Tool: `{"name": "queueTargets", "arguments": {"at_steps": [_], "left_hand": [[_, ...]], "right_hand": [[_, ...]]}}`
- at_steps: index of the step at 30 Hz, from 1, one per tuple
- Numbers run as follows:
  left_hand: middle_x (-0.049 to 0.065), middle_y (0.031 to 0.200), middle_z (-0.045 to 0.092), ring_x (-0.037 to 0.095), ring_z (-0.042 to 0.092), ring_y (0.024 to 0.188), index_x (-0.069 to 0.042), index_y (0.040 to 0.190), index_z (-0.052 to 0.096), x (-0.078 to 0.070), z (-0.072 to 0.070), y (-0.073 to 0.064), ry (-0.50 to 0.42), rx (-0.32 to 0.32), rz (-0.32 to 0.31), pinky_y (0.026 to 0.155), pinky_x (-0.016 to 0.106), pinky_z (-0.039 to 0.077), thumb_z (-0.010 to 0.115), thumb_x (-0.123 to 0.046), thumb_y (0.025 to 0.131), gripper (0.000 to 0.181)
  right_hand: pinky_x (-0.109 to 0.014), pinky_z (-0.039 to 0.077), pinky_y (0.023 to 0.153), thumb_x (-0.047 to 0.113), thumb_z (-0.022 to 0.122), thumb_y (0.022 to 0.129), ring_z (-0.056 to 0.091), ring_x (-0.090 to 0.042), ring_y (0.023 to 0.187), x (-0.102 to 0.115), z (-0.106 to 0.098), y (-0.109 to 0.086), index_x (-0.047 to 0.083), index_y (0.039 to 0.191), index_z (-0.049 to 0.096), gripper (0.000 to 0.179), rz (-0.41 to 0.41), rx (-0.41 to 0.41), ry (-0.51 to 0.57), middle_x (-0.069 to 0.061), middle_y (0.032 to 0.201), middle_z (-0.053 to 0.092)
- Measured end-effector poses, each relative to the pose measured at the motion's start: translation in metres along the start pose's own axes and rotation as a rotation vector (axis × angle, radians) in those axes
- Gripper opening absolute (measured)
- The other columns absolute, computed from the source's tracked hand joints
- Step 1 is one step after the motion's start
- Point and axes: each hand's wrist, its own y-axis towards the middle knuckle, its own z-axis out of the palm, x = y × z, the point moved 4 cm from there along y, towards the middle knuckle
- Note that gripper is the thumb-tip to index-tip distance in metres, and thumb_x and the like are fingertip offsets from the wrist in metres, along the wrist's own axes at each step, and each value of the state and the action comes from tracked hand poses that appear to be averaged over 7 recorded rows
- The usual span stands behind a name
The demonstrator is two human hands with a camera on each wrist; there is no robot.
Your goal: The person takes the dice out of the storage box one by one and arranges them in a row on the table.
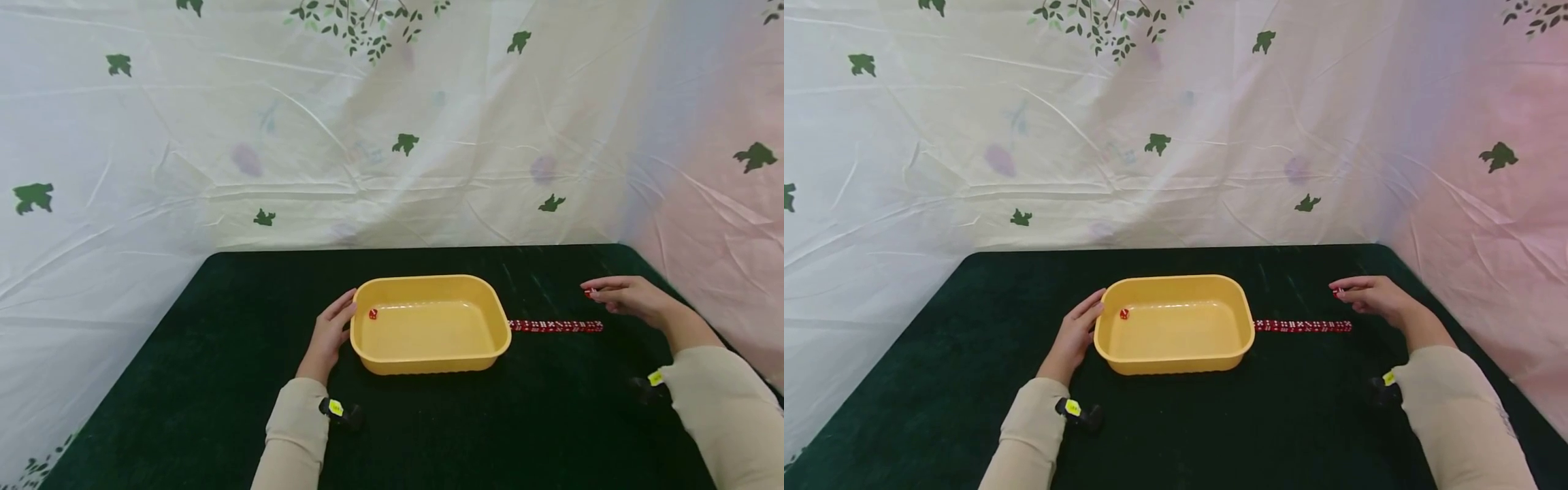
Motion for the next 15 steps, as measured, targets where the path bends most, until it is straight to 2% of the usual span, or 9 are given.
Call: {"name": "queueTargets", "arguments": {"at_steps": [3,10,15], "left_hand": [[-0.001,0.123,0.044,0.016,0.044,0.108,-0.022,0.12,0.05,0.0,-0.001,0.0,-0.001,-0.003,-0.001,0.087,0.039,0.038,0.054,-0.03,0.085,0.037],[-0.002,0.122,0.045,0.016,0.045,0.107,-0.023,0.119,0.051,0.0,-0.002,-0.001,0.002,-0.006,-0.004,0.087,0.038,0.038,0.055,-0.031,0.084,0.036],[-0.002,0.121,0.046,0.017,0.045,0.106,-0.024,0.118,0.052,0.0,0.0,-0.001,-0.002,-0.004,-0.006,0.086,0.038,0.039,0.055,-0.03,0.084,0.035]], "right_hand": [[-0.033,0.043,0.066,0.028,0.053,0.086,0.046,-0.018,0.066,-0.009,-0.001,-0.003,0.002,0.117,0.05,0.041,0.025,-0.002,0.019,-0.008,0.094,0.048],[-0.032,0.044,0.065,0.028,0.054,0.085,0.047,-0.016,0.068,-0.028,-0.006,-0.008,0.024,0.1,0.062,0.017,0.069,0.006,0.086,-0.001,0.094,0.052],[-0.031,0.045,0.07,0.028,0.054,0.085,0.048,-0.016,0.077,-0.042,-0.009,-0.012,0.025,0.1,0.063,0.018,0.101,0.015,0.094,0.01,0.093,0.053]]}}
